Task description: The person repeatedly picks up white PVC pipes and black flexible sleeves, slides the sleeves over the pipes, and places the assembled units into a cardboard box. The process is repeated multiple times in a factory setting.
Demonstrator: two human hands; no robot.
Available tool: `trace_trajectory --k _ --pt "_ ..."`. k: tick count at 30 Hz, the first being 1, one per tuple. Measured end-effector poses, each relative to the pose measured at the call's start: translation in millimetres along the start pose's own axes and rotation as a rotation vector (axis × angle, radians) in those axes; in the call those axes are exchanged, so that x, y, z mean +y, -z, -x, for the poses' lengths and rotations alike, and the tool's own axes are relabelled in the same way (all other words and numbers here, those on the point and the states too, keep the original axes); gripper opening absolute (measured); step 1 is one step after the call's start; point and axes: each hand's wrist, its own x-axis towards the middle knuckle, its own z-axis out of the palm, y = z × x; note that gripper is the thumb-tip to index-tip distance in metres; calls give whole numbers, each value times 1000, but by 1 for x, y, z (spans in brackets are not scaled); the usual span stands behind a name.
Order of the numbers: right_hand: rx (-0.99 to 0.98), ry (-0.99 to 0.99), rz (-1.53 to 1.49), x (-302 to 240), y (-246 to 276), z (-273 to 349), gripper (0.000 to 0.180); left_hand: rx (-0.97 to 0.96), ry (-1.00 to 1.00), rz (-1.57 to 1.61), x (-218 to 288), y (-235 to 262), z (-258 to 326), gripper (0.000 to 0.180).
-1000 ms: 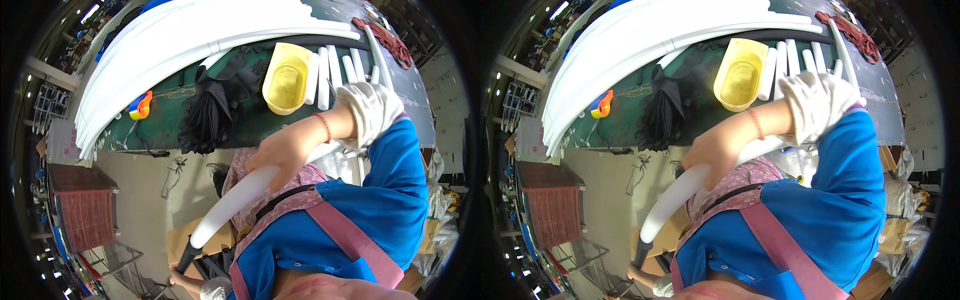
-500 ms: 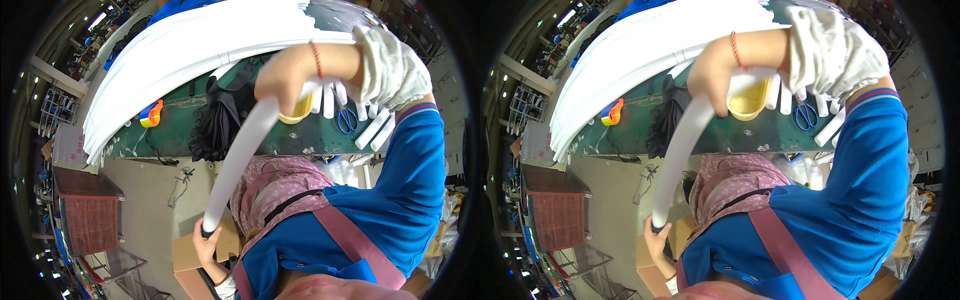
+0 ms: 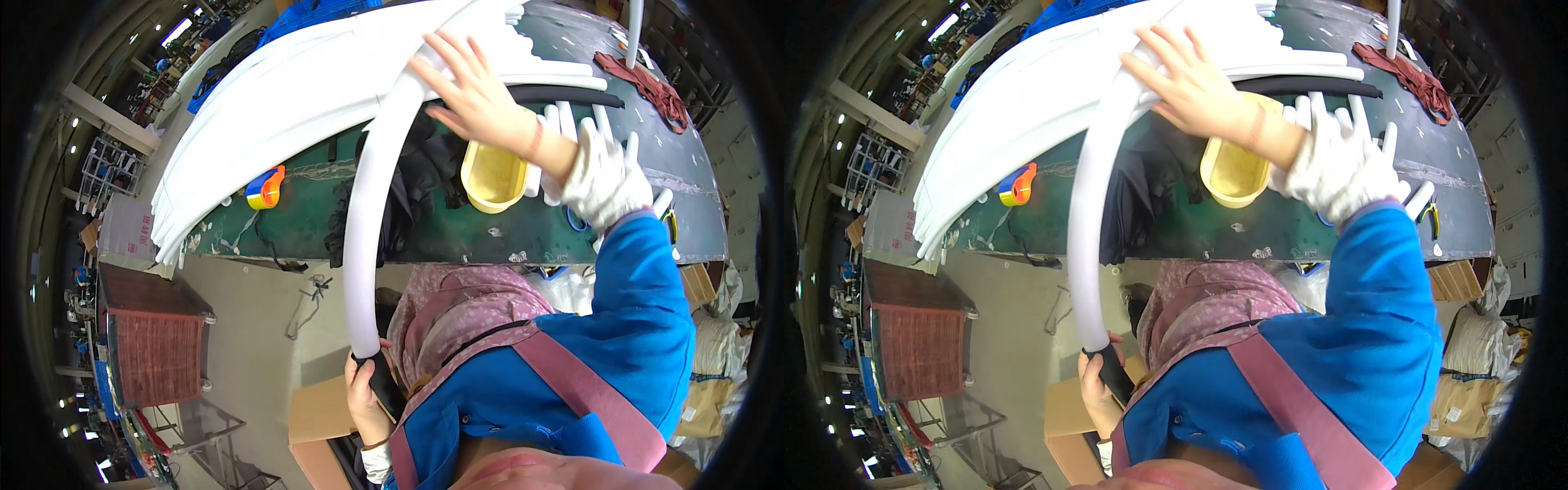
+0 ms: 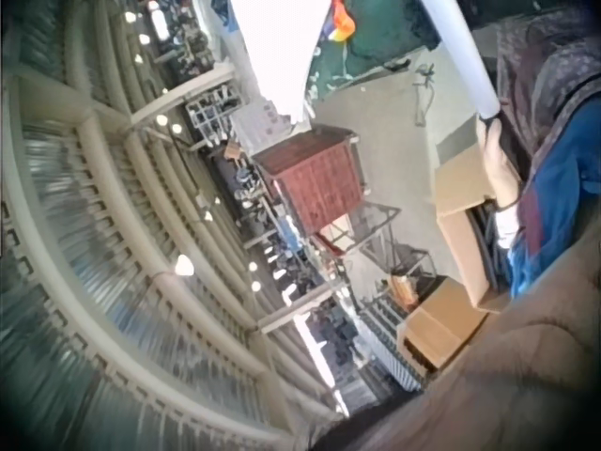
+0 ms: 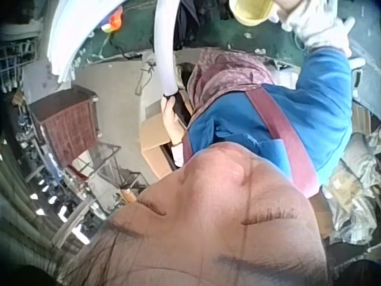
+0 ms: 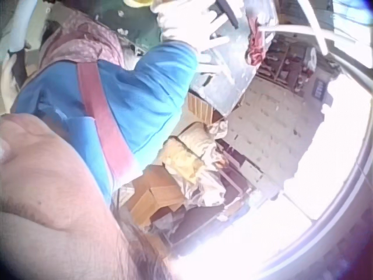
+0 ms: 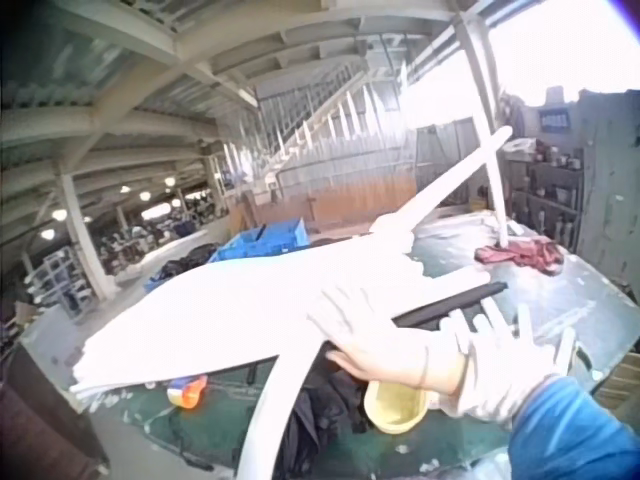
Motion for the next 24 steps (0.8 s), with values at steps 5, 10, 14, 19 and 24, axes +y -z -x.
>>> trace_trajectory --k 5,10,14,19,24 --pt "-178 -546 -199 34 -10 180 45 46 228 49 -10 -1 -18 39" --pt "-703 -1031 154 64 6 316 56 32 295 -21 -5 -18 -34 35" --pt "-646 -1027 -22 76 -3 360 54 -17 236 18 -10 -31 -45 41" --pt "-680 -1018 -160 82 2 355 51 -35 230 127 -9 -36 -47 44" --pt "-411 -1250 -605 50 2 330 26 16 300 148 -5 -27 -51 35"
